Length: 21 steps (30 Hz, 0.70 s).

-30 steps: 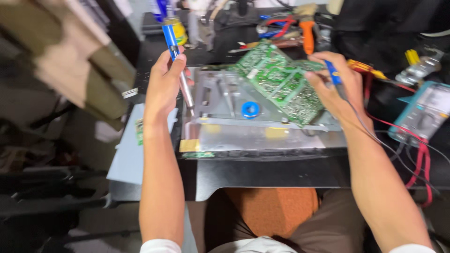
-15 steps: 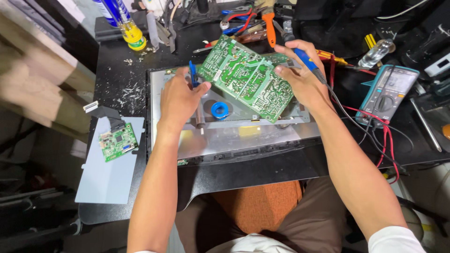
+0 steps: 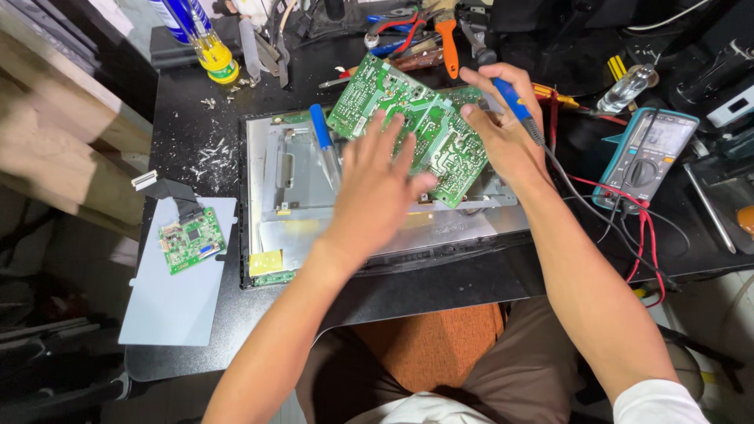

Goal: The person uses a soldering iron and a desoldering pump to remove components from a green circuit board, then uses tweezers and a multimeter to check other components on the board.

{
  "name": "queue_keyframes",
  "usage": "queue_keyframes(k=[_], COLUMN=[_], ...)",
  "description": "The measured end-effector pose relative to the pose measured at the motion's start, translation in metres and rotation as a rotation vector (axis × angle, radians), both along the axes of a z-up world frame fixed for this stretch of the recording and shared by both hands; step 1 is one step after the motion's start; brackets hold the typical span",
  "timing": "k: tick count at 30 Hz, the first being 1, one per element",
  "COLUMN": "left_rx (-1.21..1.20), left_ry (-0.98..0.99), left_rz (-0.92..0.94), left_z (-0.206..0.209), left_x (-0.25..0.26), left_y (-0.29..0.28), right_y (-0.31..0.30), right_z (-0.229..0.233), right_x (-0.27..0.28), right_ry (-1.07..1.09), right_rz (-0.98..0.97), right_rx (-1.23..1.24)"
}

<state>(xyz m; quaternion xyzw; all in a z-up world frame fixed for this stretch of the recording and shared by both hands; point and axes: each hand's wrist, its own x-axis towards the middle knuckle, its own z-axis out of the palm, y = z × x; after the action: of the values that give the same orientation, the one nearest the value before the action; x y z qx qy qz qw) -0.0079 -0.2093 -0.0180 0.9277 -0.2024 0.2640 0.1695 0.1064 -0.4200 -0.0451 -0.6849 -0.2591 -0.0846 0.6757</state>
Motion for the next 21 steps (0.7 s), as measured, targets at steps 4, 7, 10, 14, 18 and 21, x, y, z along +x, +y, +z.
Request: queue_keyframes(k=[4,7,10,14,18,21], left_rx=[0.093,0.081,0.042,-0.057,-0.099,-0.013], left_ry=[0.138,0.136,0.141,0.177,0.035,0.100], left_rz=[0.014,-0.048,-0.243,-0.396,-0.147,-0.061], left_z=[-0.011,-0.018,-0.023,-0.022,-0.020,-0.021], left_x=[-0.024,-0.034,-0.033,-0.017,-0.010,-0.012], left_y=[-0.036,-0.049,-0.044,-0.025,-0.021,-0.021], right_y=[-0.001,0.000,-0.001,-0.003,-0.002,-0.003], right_z=[0.001,0.002,0.003,0.003,0.001,0.000], right_x=[0.000,-0.003,-0.002,-0.003,0.001,0.000], right_ry=[0.050,0.096,0.105,0.108,0.092,0.084], right_rz=[-0.038,-0.060,-0.054,-0.055,-0.058,-0.054], right_rx=[-0.034,-0.057,-0.054,-0.047,-0.050,-0.049])
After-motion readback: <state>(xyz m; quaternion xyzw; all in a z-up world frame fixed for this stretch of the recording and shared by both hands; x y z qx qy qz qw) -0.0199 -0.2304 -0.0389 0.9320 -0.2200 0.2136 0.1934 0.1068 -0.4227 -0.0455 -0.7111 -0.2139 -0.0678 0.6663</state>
